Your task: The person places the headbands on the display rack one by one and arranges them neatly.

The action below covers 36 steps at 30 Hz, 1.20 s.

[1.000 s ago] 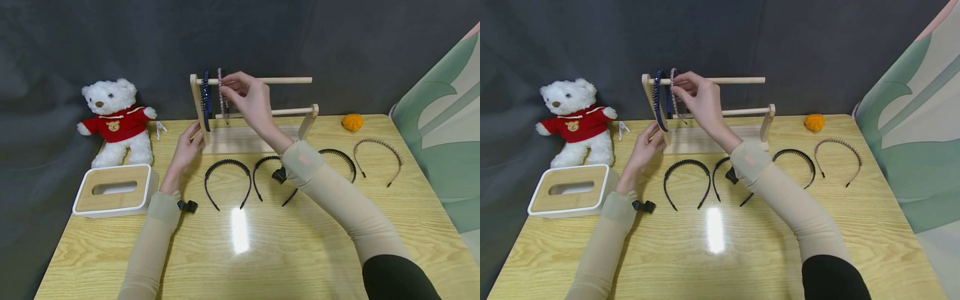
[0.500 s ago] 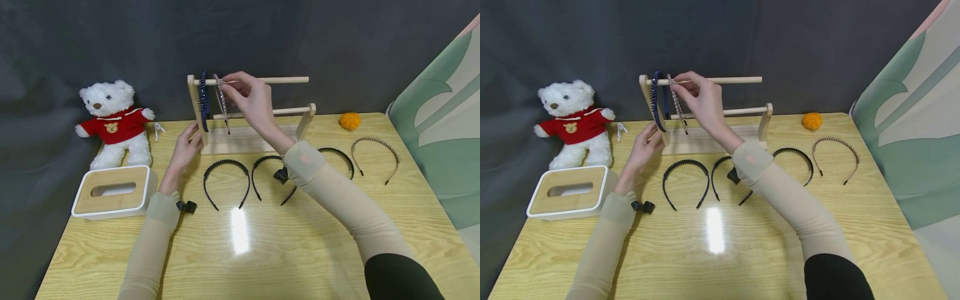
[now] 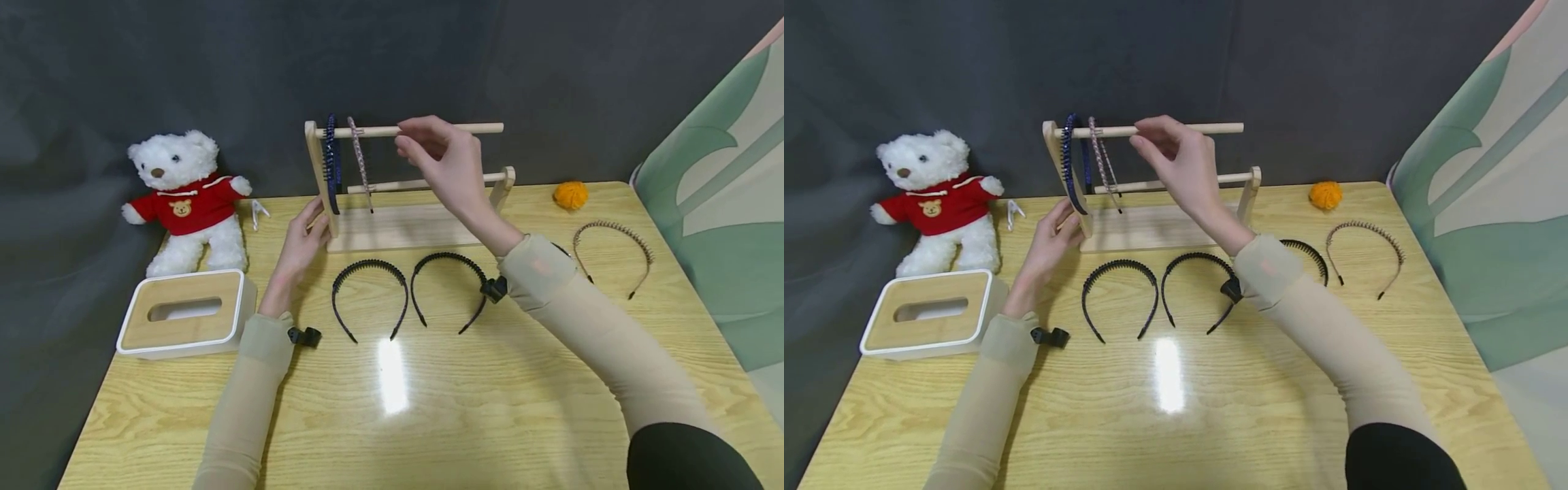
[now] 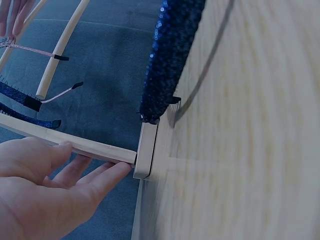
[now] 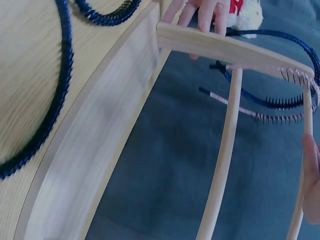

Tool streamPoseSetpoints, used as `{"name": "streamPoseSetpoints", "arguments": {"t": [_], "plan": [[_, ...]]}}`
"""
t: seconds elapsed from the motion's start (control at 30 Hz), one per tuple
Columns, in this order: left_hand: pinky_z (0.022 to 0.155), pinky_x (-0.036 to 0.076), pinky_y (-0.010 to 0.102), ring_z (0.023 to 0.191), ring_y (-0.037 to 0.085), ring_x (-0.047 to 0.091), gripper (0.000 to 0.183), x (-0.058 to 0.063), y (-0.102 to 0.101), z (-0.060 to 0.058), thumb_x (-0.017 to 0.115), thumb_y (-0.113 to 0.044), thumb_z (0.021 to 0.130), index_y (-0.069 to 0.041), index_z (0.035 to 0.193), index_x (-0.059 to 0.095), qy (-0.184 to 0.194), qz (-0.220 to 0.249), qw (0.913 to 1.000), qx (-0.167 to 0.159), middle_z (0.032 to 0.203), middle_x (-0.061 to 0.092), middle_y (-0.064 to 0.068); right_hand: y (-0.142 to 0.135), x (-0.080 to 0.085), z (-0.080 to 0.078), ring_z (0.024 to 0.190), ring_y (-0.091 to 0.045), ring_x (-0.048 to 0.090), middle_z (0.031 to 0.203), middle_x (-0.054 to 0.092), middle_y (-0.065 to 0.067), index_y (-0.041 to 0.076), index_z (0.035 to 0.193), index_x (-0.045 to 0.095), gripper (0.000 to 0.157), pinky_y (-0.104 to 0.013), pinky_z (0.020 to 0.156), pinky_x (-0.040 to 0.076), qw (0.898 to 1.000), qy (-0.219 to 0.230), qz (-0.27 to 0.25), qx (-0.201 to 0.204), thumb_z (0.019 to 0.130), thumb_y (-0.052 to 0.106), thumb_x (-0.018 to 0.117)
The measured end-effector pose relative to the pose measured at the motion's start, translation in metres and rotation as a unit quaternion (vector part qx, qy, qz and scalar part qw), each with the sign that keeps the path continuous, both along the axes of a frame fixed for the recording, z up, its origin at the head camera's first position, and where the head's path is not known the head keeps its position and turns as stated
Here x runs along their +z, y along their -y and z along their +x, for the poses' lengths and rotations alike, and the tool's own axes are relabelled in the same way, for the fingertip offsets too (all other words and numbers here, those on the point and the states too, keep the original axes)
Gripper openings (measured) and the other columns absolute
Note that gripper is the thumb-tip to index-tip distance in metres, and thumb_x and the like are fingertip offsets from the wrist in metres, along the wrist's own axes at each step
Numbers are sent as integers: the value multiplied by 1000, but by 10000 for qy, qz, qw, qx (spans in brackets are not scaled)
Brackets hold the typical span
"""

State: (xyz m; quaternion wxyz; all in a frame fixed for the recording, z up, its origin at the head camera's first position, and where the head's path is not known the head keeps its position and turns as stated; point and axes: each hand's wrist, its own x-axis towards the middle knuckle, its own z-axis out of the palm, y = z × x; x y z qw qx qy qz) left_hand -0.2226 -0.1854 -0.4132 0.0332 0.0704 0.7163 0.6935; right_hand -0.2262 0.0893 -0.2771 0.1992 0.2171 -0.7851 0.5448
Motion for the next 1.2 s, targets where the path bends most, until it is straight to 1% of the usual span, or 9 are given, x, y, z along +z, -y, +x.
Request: {"name": "streamPoseSetpoints", "arguments": {"t": [0.13, 0.33, 0.5, 0.57, 0.7, 0.77, 0.97, 1.1, 1.2], "plan": [[122, 44, 43, 149, 42, 44, 54, 0, 0, -1, 42, -4, 116, -7, 168, 32, -33, -54, 10000, 11, 171, 33, 19, -17, 1, 5, 94, -7, 75, 112, 80, -7, 6, 125, 78, 24, -28, 86, 65, 9999, 1, 70, -108, 104, 16, 75], [121, 45, 44, 148, 42, 44, 54, 0, 0, -1, 42, -4, 116, -7, 169, 31, -92, -65, 9999, -26, 171, 33, 18, -50, 4, 11, 90, -2, 73, 111, 80, -8, 4, 124, 79, 23, -18, 82, 62, 9984, -162, 339, -415, 103, 13, 76], [121, 44, 45, 148, 42, 45, 54, 0, 0, -1, 42, -4, 116, -7, 168, 32, -114, -64, 9999, -32, 170, 34, 18, -85, 5, 16, 88, -3, 72, 107, 80, 1, 2, 123, 79, 23, -14, 80, 58, 9959, -228, 502, -714, 102, 12, 76], [122, 43, 46, 148, 43, 45, 54, 0, 0, -2, 42, -5, 116, -7, 168, 32, -109, -35, 9999, -40, 170, 34, 19, -99, 2, 16, 88, -1, 71, 105, 79, 6, 1, 122, 79, 23, -12, 80, 57, 9945, -243, 554, -850, 102, 11, 76], [122, 43, 46, 148, 43, 44, 54, 0, 1, -1, 41, -5, 116, -7, 169, 31, -74, -1, 10000, -60, 171, 34, 18, -124, -6, 17, 87, 3, 71, 103, 78, 12, 0, 121, 80, 22, -10, 77, 55, 9915, -224, 658, -1098, 102, 12, 76], [122, 43, 45, 149, 42, 44, 54, 1, 1, -1, 41, -5, 116, -8, 169, 30, -45, -7, 10000, -78, 171, 33, 18, -136, -9, 18, 87, 2, 71, 104, 78, 13, 1, 122, 80, 23, -10, 78, 55, 9904, -134, 683, -1192, 103, 13, 75], [122, 42, 44, 150, 41, 42, 55, 1, 1, -2, 41, -4, 116, -7, 169, 28, -4, -10, 10000, -81, 172, 32, 19, -163, -18, 21, 83, -2, 72, 104, 79, 9, 2, 125, 79, 28, -10, 76, 57, 9873, 255, 630, -1433, 104, 20, 75], [123, 42, 44, 150, 41, 42, 55, 1, 1, -1, 41, -4, 116, -7, 169, 28, 13, -2, 10000, -66, 172, 31, 19, -174, -23, 21, 84, -2, 71, 103, 78, 13, 4, 126, 79, 29, -9, 77, 54, 9844, 389, 798, -1519, 104, 23, 75], [122, 43, 44, 150, 41, 42, 55, 2, 1, -1, 40, -3, 116, -6, 169, 29, 16, 19, 10000, -48, 172, 32, 19, -180, -26, 21, 87, 1, 70, 104, 76, 17, 6, 127, 79, 29, -9, 78, 53, 9830, 455, 903, -1531, 104, 23, 74]]}}
